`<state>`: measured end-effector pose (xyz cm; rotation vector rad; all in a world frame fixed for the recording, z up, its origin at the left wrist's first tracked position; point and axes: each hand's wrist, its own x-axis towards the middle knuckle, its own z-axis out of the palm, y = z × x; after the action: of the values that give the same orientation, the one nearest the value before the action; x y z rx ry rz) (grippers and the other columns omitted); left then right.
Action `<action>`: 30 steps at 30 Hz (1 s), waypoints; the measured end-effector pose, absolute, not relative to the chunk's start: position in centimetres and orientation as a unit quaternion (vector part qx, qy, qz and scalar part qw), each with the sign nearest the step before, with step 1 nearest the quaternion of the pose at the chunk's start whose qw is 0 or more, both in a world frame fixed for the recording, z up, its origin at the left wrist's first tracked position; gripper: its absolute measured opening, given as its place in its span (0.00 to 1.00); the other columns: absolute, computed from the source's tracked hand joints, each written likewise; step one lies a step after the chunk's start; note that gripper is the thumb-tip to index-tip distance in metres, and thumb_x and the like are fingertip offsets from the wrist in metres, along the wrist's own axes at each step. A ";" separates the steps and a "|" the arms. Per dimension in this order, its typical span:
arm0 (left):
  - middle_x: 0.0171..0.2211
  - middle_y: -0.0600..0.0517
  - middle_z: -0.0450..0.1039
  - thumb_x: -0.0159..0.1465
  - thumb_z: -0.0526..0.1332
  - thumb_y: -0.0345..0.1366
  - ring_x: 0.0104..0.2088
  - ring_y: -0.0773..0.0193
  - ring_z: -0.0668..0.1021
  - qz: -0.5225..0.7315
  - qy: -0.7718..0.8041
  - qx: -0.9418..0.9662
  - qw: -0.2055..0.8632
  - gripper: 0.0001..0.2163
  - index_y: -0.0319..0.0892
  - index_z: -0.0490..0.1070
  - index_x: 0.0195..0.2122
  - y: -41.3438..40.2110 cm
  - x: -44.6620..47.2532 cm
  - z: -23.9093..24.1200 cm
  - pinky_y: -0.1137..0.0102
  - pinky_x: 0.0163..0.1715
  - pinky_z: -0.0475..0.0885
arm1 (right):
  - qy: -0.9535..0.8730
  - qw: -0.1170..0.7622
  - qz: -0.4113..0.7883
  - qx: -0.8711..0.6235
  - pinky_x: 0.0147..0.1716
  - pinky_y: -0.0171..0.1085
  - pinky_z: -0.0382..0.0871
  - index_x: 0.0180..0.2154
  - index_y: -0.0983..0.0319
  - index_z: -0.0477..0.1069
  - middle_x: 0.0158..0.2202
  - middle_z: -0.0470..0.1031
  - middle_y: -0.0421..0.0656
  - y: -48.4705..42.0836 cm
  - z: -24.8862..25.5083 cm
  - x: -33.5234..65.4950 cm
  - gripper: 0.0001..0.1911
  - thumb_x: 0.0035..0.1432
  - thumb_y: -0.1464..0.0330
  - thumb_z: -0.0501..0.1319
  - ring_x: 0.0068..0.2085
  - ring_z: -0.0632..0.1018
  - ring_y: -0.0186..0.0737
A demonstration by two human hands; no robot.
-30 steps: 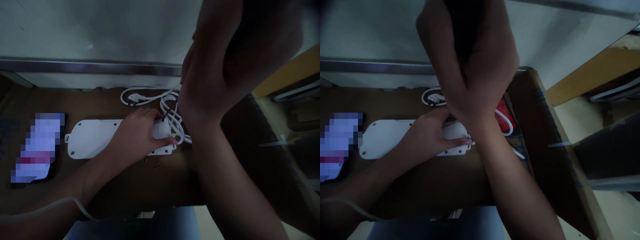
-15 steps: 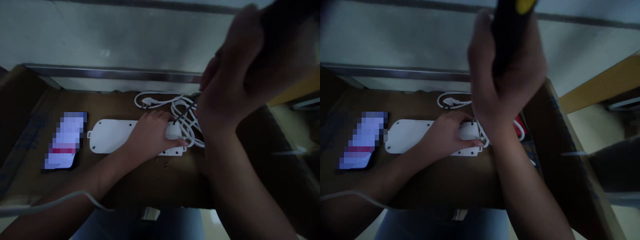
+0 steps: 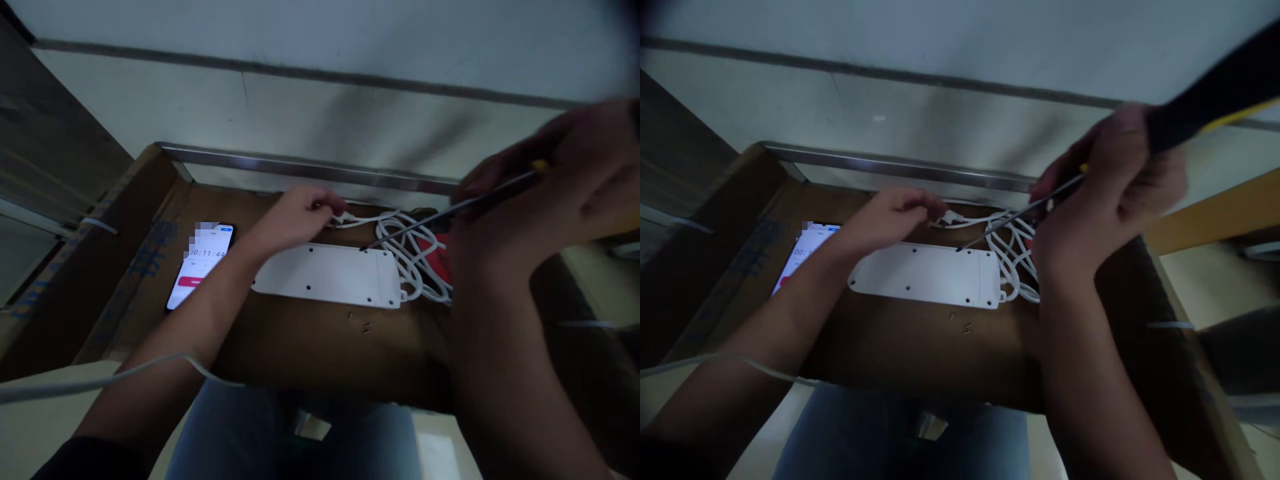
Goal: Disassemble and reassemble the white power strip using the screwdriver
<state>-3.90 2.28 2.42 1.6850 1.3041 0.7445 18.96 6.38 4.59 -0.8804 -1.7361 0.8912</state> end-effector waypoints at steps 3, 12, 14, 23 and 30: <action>0.39 0.50 0.83 0.62 0.54 0.24 0.33 0.68 0.79 0.332 0.495 0.661 0.455 0.17 0.38 0.83 0.43 2.9 -5.5 2.4 0.73 0.37 0.73 | -0.702 0.483 0.364 -0.377 0.24 0.34 0.66 0.36 0.58 0.73 0.21 0.64 0.39 3.6 4.6 17.7 0.36 0.57 0.31 0.57 0.29 0.78 0.35; 0.27 0.53 0.76 0.65 0.53 0.22 0.29 0.69 0.76 0.393 0.368 0.645 0.543 0.15 0.39 0.75 0.26 0.8 -4.1 3.3 0.73 0.35 0.71 | -0.600 0.663 0.345 -0.285 0.15 0.38 0.57 0.29 0.58 0.71 0.20 0.66 0.37 -1.6 3.6 10.9 0.18 0.62 0.54 0.69 0.20 0.69 0.32; 0.28 0.53 0.75 0.66 0.52 0.23 0.27 0.71 0.74 0.407 0.348 0.626 0.567 0.15 0.39 0.73 0.25 0.6 -4.0 3.3 0.74 0.31 0.68 | -0.615 0.643 0.355 -0.287 0.16 0.39 0.56 0.29 0.57 0.71 0.20 0.68 0.37 -1.6 4.0 10.6 0.16 0.63 0.55 0.69 0.19 0.68 0.32; 0.22 0.54 0.69 0.73 0.50 0.29 0.25 0.68 0.72 0.451 0.343 0.617 0.546 0.20 0.41 0.65 0.21 1.0 -4.6 2.9 0.72 0.30 0.68 | -0.726 0.494 0.363 -0.312 0.22 0.37 0.65 0.35 0.57 0.71 0.24 0.74 0.35 -2.2 6.7 10.4 0.14 0.65 0.55 0.67 0.22 0.73 0.30; 0.22 0.54 0.70 0.72 0.50 0.35 0.24 0.68 0.72 0.415 0.356 0.658 0.518 0.17 0.42 0.65 0.25 1.5 -4.5 1.0 0.71 0.28 0.69 | -0.772 0.424 0.371 -0.294 0.22 0.32 0.69 0.37 0.59 0.74 0.26 0.76 0.36 -1.2 6.9 11.0 0.12 0.64 0.57 0.69 0.23 0.76 0.30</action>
<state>-4.49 1.51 0.97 1.5787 0.8554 0.9968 11.03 -1.20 6.93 -0.7367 -1.9314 0.9277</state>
